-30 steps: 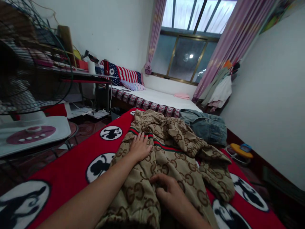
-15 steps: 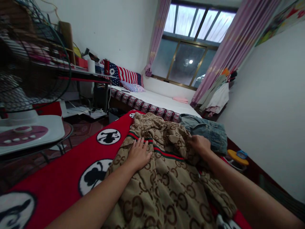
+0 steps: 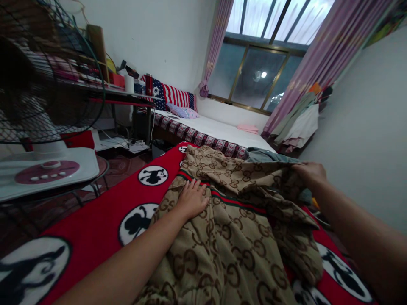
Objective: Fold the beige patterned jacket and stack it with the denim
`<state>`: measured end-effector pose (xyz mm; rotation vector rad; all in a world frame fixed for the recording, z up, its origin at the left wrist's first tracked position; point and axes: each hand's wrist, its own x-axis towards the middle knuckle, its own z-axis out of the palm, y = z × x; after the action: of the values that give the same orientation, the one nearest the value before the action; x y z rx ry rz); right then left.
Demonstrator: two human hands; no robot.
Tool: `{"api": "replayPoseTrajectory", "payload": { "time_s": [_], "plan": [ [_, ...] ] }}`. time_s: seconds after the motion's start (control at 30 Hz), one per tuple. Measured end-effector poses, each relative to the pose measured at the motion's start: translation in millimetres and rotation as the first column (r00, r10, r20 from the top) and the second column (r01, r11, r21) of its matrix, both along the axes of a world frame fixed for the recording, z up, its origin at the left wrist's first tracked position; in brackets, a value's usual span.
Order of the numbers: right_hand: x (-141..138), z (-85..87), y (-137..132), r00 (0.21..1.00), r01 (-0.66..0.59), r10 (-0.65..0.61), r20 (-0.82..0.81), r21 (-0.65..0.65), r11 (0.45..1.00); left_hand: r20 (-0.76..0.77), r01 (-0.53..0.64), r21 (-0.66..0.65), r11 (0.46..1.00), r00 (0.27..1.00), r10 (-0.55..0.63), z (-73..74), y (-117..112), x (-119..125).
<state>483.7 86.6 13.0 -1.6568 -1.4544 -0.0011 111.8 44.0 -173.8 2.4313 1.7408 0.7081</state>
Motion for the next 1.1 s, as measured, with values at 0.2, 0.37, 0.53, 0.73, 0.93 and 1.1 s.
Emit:
{"api": "replayPoseTrajectory", "payload": {
  "time_s": [0.2, 0.37, 0.53, 0.73, 0.93, 1.1],
  "plan": [
    [-160.1, 29.8, -57.7, 0.95, -0.293, 0.302, -0.077, 0.107, 0.95, 0.434, -0.023, 0.05, 0.998, 0.901, 0.0, 6.6, 7.0, -6.5],
    [-262.6, -32.2, -148.7, 0.744, -0.561, 0.621, 0.248, -0.273, 0.781, 0.816, -0.116, 0.073, 0.991, 0.578, 0.007, 9.4, 10.8, -17.5],
    [-290.7, -87.1, -187.5, 0.398, -0.611, 0.866, 0.303, -0.617, 0.497, 0.868, -0.123, 0.053, 0.991, 0.495, 0.015, 7.4, 15.5, -21.1],
    [-277.6, -91.0, -185.1, 0.329, -0.692, 0.937, 0.12, -0.644, 0.326, 0.766, -0.053, 0.085, 0.995, 0.642, -0.031, 5.7, 19.6, -20.7],
    [-240.6, -79.6, -143.5, 0.644, -0.612, 0.765, 0.018, -0.588, 0.529, 0.782, -0.07, 0.06, 0.996, 0.623, -0.004, 4.7, 22.2, -25.3],
    [-217.1, -99.4, -116.7, 0.776, -0.313, 0.57, 0.269, -0.62, 0.719, 0.811, -0.112, 0.067, 0.991, 0.586, 0.012, 4.7, 24.7, -26.0]
  ]
}}
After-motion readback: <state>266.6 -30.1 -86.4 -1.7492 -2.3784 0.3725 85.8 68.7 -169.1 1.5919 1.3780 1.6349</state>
